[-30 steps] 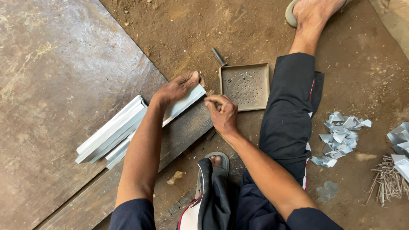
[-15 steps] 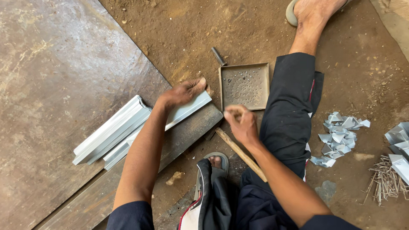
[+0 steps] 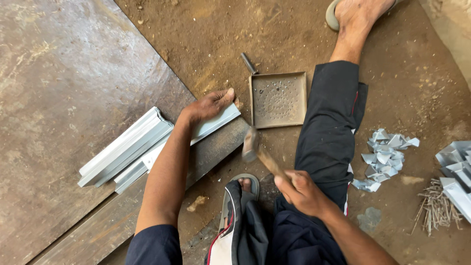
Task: The person sits on the ground and hammers aluminum strips against a metal plate, bending and shaping the edges of each strip by hand and with a hammer, then sets finished strips in a pile and discards small scrap pieces aside.
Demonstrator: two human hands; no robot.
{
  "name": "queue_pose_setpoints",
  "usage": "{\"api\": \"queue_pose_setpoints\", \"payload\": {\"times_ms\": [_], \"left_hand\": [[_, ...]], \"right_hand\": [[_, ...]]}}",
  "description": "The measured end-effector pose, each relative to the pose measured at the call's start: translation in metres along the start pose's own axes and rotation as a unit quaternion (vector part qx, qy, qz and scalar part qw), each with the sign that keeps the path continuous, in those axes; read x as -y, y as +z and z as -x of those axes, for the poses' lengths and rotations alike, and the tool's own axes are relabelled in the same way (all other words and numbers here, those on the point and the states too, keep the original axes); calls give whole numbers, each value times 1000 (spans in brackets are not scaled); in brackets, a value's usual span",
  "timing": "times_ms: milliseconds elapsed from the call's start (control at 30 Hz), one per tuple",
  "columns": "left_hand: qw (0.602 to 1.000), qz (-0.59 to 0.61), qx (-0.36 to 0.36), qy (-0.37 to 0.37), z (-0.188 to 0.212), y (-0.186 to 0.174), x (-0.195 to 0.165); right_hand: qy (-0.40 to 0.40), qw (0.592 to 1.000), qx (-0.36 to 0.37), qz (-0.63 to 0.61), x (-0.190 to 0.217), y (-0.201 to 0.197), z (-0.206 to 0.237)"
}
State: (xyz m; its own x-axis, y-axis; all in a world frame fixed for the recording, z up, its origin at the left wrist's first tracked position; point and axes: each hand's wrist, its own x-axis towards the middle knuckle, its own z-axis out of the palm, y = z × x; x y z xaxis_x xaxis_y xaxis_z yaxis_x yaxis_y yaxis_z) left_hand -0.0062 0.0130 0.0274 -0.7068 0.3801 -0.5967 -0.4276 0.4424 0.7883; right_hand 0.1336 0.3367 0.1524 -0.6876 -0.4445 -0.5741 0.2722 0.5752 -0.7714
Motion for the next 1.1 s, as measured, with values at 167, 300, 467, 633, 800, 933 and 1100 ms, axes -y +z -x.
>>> {"api": "queue_pose_setpoints", "payload": {"times_ms": [167, 300, 467, 633, 800, 933, 1100], "left_hand": [[999, -18, -28, 28, 1, 1, -4], [999, 1, -25, -23, 5, 1, -4], [998, 9, 3, 56, -2, 0, 4], [999, 12, -22, 41, -4, -1, 6], [1000, 14, -11, 1, 2, 2, 0], [1000, 24, -11, 5, 4, 0, 2], [998, -18, -39, 37, -2, -2, 3]], "right_hand": [[-158, 966, -179, 103, 25, 18, -23], [-160, 967, -157, 120, 35, 19, -33], [-217, 954, -169, 119, 39, 23, -39], [-178, 952, -170, 179, 52, 20, -41], [-125, 974, -165, 94, 57, 19, -30], [-227, 940, -207, 147, 49, 27, -31], [-145, 980, -127, 53, 47, 23, -32]]}}
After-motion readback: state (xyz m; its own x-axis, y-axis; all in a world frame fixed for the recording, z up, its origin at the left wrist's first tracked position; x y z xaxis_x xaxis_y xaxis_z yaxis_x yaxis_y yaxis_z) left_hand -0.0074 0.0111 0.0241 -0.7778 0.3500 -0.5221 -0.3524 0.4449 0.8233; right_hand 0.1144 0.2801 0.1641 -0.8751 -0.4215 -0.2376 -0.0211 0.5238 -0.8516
